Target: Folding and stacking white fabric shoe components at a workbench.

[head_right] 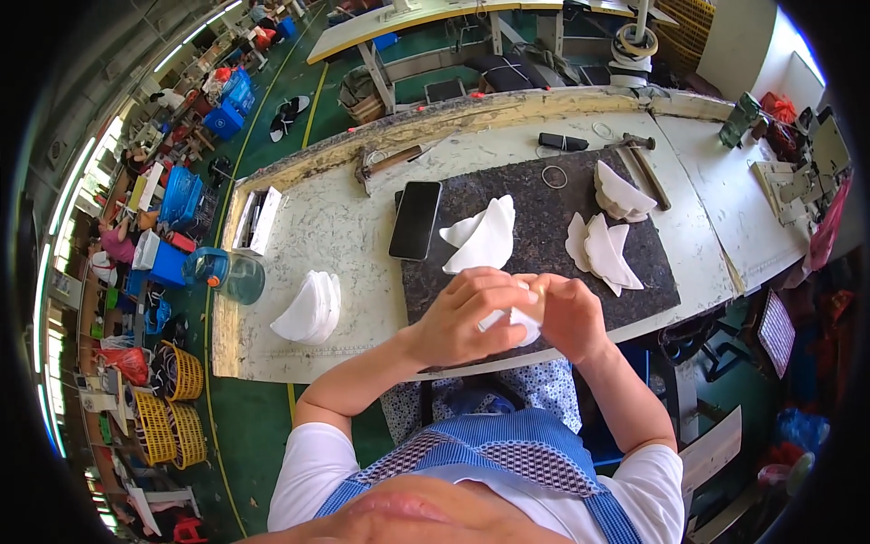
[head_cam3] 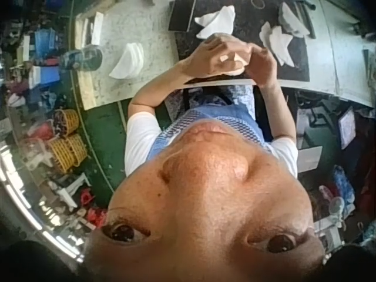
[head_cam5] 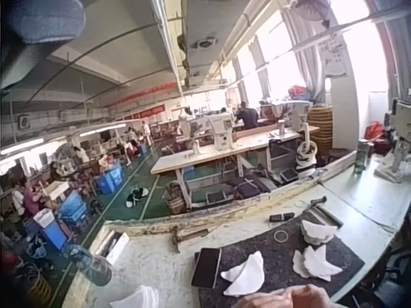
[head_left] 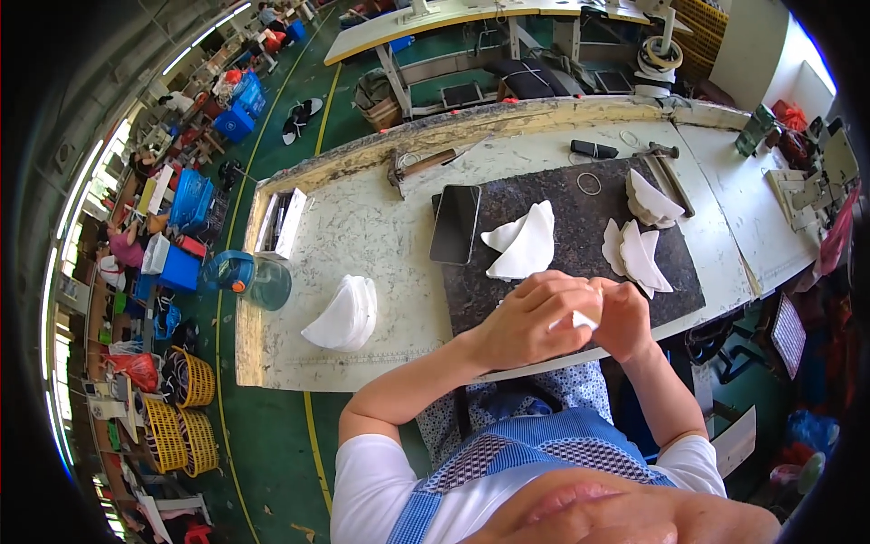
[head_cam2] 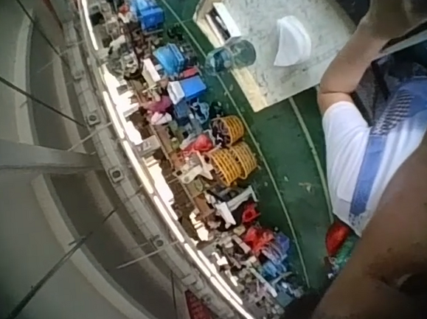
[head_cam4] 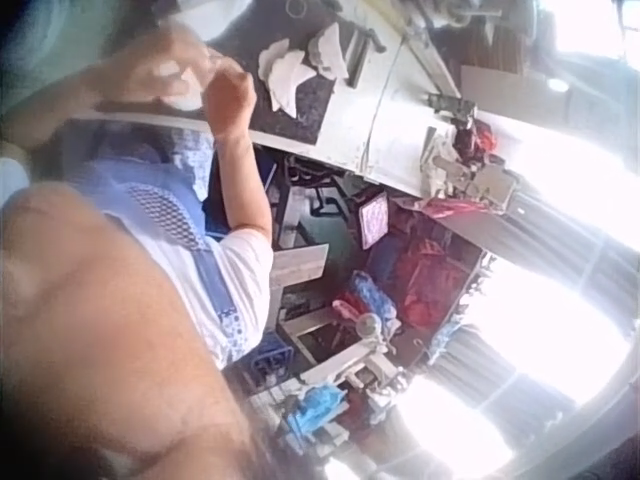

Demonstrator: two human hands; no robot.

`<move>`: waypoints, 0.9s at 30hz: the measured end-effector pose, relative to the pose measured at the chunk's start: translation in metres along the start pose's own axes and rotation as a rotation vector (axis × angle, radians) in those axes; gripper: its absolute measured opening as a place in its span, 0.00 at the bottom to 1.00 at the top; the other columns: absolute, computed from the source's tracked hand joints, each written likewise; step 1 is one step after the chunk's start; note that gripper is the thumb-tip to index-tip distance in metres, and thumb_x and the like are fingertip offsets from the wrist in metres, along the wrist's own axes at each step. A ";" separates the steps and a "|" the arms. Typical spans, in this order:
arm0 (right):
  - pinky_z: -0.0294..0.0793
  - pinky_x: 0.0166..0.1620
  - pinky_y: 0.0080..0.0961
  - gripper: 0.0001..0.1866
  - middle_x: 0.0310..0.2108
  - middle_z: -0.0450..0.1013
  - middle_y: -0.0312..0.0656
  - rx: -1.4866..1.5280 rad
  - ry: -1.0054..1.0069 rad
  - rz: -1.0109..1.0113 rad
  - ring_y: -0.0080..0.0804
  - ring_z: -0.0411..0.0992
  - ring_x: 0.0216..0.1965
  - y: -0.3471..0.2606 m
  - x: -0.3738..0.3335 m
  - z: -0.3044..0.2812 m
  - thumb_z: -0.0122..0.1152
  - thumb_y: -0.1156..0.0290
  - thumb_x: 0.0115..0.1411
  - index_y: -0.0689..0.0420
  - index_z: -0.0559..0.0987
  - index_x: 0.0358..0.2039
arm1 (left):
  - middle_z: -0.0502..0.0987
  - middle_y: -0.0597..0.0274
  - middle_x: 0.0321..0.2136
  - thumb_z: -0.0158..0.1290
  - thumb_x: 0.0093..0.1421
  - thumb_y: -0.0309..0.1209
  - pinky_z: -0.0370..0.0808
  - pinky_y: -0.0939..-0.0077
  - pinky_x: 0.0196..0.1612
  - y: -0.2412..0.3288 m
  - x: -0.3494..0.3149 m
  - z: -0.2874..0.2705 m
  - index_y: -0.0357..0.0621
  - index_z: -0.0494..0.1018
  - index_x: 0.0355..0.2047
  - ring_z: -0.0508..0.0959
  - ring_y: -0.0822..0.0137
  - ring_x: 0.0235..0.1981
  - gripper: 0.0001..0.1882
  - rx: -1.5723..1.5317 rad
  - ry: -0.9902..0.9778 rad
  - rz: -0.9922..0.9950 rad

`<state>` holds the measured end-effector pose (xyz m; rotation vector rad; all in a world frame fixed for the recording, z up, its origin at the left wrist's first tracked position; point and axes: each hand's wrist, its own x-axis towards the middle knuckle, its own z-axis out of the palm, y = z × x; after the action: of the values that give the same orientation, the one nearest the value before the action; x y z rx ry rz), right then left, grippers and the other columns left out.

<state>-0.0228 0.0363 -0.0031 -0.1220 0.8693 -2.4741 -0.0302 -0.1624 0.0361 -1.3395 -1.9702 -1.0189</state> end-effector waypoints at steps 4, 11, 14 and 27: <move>0.74 0.45 0.22 0.11 0.37 0.77 0.38 -0.662 0.142 -0.053 0.23 0.75 0.39 0.004 -0.015 0.004 0.52 0.70 0.65 0.62 0.79 0.41 | 0.72 0.63 0.47 0.61 0.50 0.28 0.68 0.60 0.57 0.006 -0.004 0.013 0.48 0.74 0.33 0.73 0.61 0.51 0.10 0.123 -0.074 0.038; 0.61 0.26 0.17 0.17 0.21 0.66 0.28 -0.453 0.658 -0.298 0.16 0.61 0.22 0.018 -0.001 -0.014 0.51 0.57 0.70 0.57 0.76 0.30 | 0.75 0.65 0.38 0.63 0.49 0.35 0.69 0.59 0.55 0.056 -0.006 0.061 0.48 0.67 0.18 0.73 0.60 0.48 0.14 -0.486 -0.211 0.208; 0.57 0.20 0.16 0.16 0.17 0.65 0.29 -0.465 0.868 -0.612 0.17 0.60 0.16 0.006 -0.003 -0.049 0.53 0.58 0.69 0.57 0.76 0.30 | 0.78 0.67 0.27 0.63 0.54 0.41 0.74 0.59 0.38 0.056 0.003 0.047 0.50 0.60 0.14 0.78 0.59 0.34 0.23 -0.997 -0.070 0.027; 0.73 0.32 0.20 0.14 0.31 0.75 0.38 -1.032 0.558 -0.180 0.23 0.74 0.30 0.038 -0.122 -0.049 0.61 0.61 0.63 0.60 0.79 0.39 | 0.72 0.56 0.31 0.31 0.68 0.62 0.72 0.73 0.31 0.029 -0.071 0.006 0.46 0.64 0.28 0.76 0.67 0.27 0.31 -1.013 0.121 -0.988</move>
<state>0.0874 0.0989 -0.0551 0.1571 2.3820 -1.9533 0.0226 -0.1887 -0.0140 -0.5269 -2.0620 -2.7221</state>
